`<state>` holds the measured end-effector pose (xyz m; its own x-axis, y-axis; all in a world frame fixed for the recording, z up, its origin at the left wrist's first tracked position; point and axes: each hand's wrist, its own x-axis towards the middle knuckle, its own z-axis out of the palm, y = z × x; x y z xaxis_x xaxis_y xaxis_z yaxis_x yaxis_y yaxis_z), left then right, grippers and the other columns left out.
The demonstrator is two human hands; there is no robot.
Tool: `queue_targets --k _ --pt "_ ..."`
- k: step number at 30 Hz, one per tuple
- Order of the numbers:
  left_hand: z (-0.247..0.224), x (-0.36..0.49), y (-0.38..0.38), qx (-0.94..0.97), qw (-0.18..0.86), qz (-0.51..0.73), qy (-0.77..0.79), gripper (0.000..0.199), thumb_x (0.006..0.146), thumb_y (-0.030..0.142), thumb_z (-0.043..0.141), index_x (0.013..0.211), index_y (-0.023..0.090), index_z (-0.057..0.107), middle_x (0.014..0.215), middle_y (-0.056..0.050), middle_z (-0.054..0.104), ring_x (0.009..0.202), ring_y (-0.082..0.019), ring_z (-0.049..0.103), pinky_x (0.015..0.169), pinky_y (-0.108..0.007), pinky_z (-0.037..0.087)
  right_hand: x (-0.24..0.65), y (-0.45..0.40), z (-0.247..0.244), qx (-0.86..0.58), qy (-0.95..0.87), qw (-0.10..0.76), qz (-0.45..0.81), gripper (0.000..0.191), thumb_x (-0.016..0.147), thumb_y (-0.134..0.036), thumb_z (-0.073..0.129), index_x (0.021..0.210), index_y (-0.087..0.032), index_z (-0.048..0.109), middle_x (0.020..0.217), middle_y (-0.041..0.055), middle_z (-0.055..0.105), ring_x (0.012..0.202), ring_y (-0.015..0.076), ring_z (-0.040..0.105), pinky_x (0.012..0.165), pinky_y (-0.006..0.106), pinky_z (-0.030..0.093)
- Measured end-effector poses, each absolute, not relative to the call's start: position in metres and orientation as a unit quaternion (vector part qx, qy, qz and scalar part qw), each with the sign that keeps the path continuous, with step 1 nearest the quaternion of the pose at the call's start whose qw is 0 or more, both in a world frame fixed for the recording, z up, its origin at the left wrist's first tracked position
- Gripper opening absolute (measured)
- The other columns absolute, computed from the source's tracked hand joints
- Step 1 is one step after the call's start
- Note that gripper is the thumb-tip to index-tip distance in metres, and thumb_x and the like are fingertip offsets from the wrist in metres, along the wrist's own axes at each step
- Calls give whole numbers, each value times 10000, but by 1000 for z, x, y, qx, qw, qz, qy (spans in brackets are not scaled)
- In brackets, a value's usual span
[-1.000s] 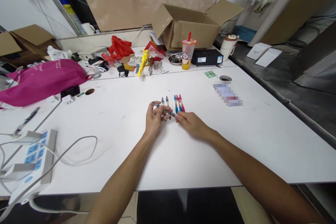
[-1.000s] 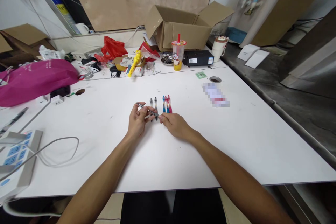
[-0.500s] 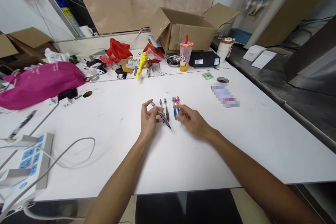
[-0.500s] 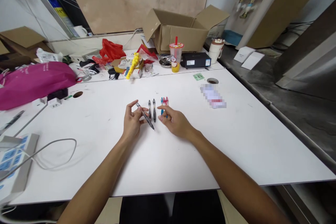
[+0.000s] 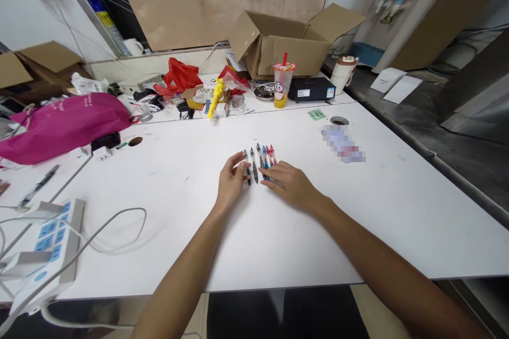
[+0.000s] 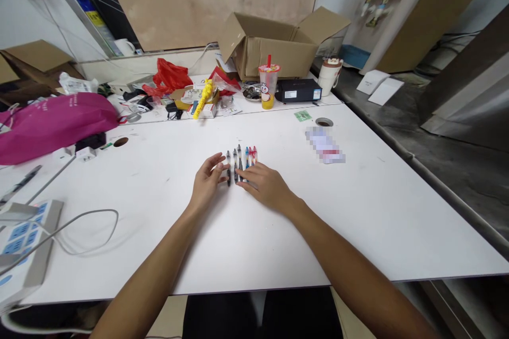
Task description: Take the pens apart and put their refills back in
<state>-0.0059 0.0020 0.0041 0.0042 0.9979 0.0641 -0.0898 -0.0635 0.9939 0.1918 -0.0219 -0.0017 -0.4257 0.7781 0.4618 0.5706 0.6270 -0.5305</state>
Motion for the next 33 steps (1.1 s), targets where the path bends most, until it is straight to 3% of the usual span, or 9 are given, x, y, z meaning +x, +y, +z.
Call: queue_targets --k 7,13,21,28,33 --pt "5 -4 -2 559 464 505 466 204 897 329 638 1043 219 727 1068 -99 719 996 -226 672 722 -301 572 193 -10 -9 -416 -869 259 66 361 1019 -396 507 1279 -229 694 1022 118 710 981 284 588 881 473 480" --pt "7 -3 -5 631 407 443 490 213 944 270 547 1063 208 713 1051 -65 736 884 -179 662 813 -323 533 194 -6 -14 -411 -873 264 1 283 999 -343 570 1217 -243 720 1284 100 674 1179 290 556 925 453 475" --pt "-3 -4 -3 718 312 399 478 210 967 232 504 1068 221 688 1071 -55 743 970 -205 682 882 -366 547 195 -4 -19 -421 -872 248 -1 245 998 -354 574 1178 -304 733 1309 9 701 1266 280 561 980 478 477" --pt "-7 -5 -4 851 126 311 405 350 952 181 519 1285 218 621 1286 -66 691 1313 -282 540 1104 -517 447 205 -10 -10 -448 -855 258 46 513 948 -278 587 1455 -228 530 1448 96 597 1383 296 484 1082 525 440" --pt "-15 -5 -6 880 69 250 399 404 919 253 616 1318 188 617 1384 -88 641 1405 -342 453 1129 -562 422 209 -6 -13 -454 -862 222 36 422 985 -302 544 1388 -191 595 1409 96 631 1379 310 493 1096 527 435"
